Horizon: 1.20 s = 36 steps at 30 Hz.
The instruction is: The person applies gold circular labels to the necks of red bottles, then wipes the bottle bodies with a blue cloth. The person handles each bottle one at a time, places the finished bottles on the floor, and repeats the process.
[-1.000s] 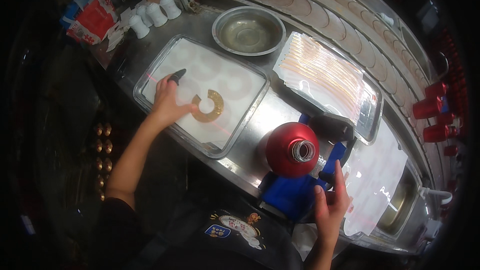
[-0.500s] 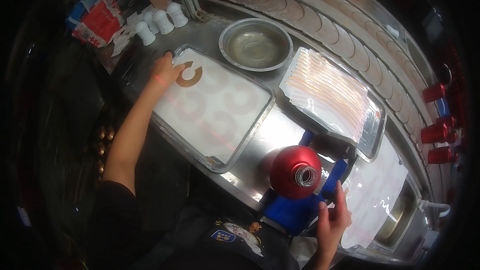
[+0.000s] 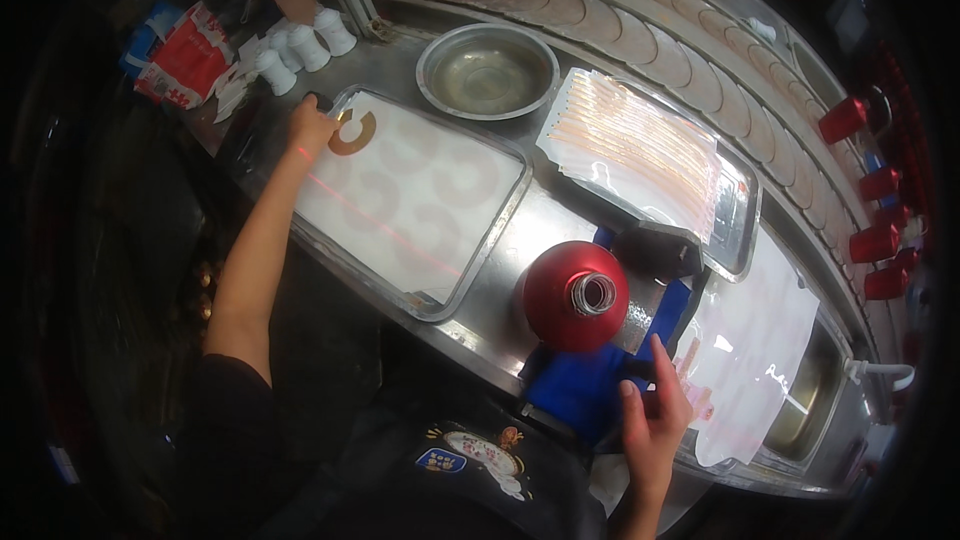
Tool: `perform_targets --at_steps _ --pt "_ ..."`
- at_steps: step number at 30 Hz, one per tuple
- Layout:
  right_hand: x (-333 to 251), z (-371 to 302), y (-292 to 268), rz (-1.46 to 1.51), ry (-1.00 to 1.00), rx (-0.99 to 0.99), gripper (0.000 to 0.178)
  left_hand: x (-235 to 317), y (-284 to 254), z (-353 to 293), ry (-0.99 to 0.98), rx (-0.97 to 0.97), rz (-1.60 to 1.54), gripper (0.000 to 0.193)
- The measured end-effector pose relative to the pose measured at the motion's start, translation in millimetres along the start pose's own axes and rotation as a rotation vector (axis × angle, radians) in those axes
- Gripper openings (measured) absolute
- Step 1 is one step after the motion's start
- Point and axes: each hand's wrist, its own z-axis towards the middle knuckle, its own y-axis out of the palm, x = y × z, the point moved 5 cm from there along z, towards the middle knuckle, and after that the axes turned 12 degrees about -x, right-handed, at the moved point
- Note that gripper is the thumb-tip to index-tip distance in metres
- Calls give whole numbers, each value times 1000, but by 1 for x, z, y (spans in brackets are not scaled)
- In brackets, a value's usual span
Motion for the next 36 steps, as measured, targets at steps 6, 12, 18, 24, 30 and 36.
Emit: perform_targets --at_steps 6,12,18,24,30,36 --pt "-39 -19 20 99 -108 -147 43 25 -18 -37 183 4 -101 27" --pt "-64 19 113 459 -33 -629 28 77 -42 -136 197 -145 -559 18" --pt "-83 19 189 971 60 -676 56 130 -49 -269 270 -439 -1236 39" --pt "-67 0 141 1256 136 -335 26 162 -47 -344 328 -529 -1443 46" --pt "-80 -7 80 1088 -229 -167 29 197 -47 -360 488 -663 -1515 51" --pt "-82 23 21 609 -559 9 42 237 -24 -347 498 -548 -1495 39"
